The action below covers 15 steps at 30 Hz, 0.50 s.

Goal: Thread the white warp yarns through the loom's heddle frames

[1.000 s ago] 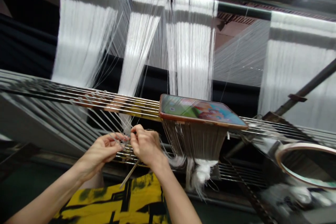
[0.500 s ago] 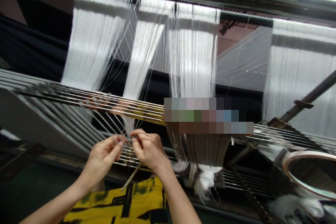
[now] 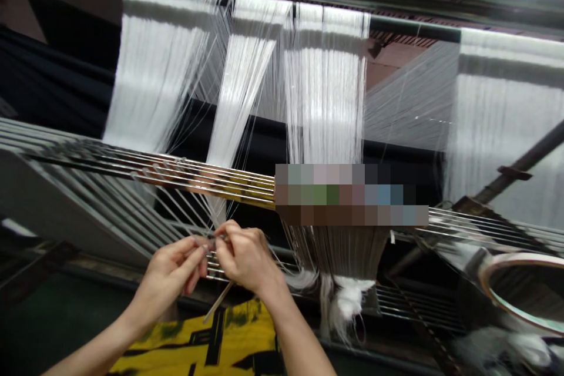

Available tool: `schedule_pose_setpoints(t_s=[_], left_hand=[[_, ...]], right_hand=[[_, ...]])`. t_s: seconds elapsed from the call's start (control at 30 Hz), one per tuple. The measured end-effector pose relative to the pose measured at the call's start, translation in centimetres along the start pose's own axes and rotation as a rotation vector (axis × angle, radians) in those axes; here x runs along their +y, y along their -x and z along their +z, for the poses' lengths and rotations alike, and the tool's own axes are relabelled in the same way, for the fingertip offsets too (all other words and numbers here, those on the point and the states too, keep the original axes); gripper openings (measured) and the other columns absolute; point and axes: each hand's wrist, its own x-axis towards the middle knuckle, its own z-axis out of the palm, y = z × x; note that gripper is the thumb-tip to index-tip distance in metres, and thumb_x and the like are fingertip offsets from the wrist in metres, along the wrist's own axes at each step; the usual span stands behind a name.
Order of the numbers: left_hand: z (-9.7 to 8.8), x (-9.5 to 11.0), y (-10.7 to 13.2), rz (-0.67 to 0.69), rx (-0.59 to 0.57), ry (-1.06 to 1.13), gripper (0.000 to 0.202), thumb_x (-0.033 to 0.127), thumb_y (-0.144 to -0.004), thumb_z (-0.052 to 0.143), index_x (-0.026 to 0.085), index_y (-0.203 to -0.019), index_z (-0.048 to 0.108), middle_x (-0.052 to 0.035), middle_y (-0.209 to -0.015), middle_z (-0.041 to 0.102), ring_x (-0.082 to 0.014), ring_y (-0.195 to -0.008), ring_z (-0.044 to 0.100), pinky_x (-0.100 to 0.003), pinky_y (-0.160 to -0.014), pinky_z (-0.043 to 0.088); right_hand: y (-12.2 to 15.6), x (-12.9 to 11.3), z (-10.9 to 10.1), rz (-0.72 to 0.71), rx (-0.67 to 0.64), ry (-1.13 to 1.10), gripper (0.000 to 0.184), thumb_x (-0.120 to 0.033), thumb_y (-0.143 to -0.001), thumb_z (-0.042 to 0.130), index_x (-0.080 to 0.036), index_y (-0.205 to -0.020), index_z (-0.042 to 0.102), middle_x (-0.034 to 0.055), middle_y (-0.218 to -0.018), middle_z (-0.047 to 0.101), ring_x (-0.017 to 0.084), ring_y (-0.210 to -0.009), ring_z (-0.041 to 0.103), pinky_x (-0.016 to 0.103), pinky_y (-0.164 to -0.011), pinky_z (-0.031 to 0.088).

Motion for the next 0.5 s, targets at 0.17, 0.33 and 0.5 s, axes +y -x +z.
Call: schedule_pose_setpoints(t_s=[0.17, 0.33, 0.5], left_hand=[[-0.2, -0.1, 0.4, 0.18, 0.116, -0.21, 0.024, 0.034, -0.077, 0.054, 0.019, -0.091, 0.067, -0.005, -0.077, 0.07, -0.0145, -0.061, 0.062, -0.022, -0.058, 0.047], [-0.6, -0.3, 0.4, -0.203, -0.046, 0.079, 0.043, 0.043, -0.083, 0.043, 0.014, -0.112, 0.055, 0.0039, -0.045, 0.055, -0.0057, -0.026, 0.031, -0.017, -0.028, 0.021], [-0.2, 1.0, 1.4, 0.181, 0.11, -0.236, 0.024, 0.033, -0.081, 0.049, 0.017, -0.086, 0.066, -0.0001, -0.052, 0.059, -0.0105, -0.042, 0.053, -0.02, -0.044, 0.041]], right_hand=[[0.0, -0.2, 0.2, 0.01, -0.017, 0.032, 0.011, -0.016, -0.083, 0.044, -0.017, -0.089, 0.054, -0.0001, -0.069, 0.063, 0.012, -0.054, 0.06, 0.02, -0.056, 0.042], [0.5, -0.5, 0.1, -0.075, 0.038, -0.017, 0.018, -0.016, -0.085, 0.043, -0.018, -0.096, 0.057, -0.0004, -0.073, 0.066, 0.01, -0.052, 0.058, 0.019, -0.058, 0.042], [-0.4, -1.1, 0.3, 0.055, -0.083, 0.055, 0.01, -0.018, -0.083, 0.044, -0.018, -0.087, 0.053, -0.003, -0.057, 0.059, 0.011, -0.046, 0.054, 0.021, -0.054, 0.04]])
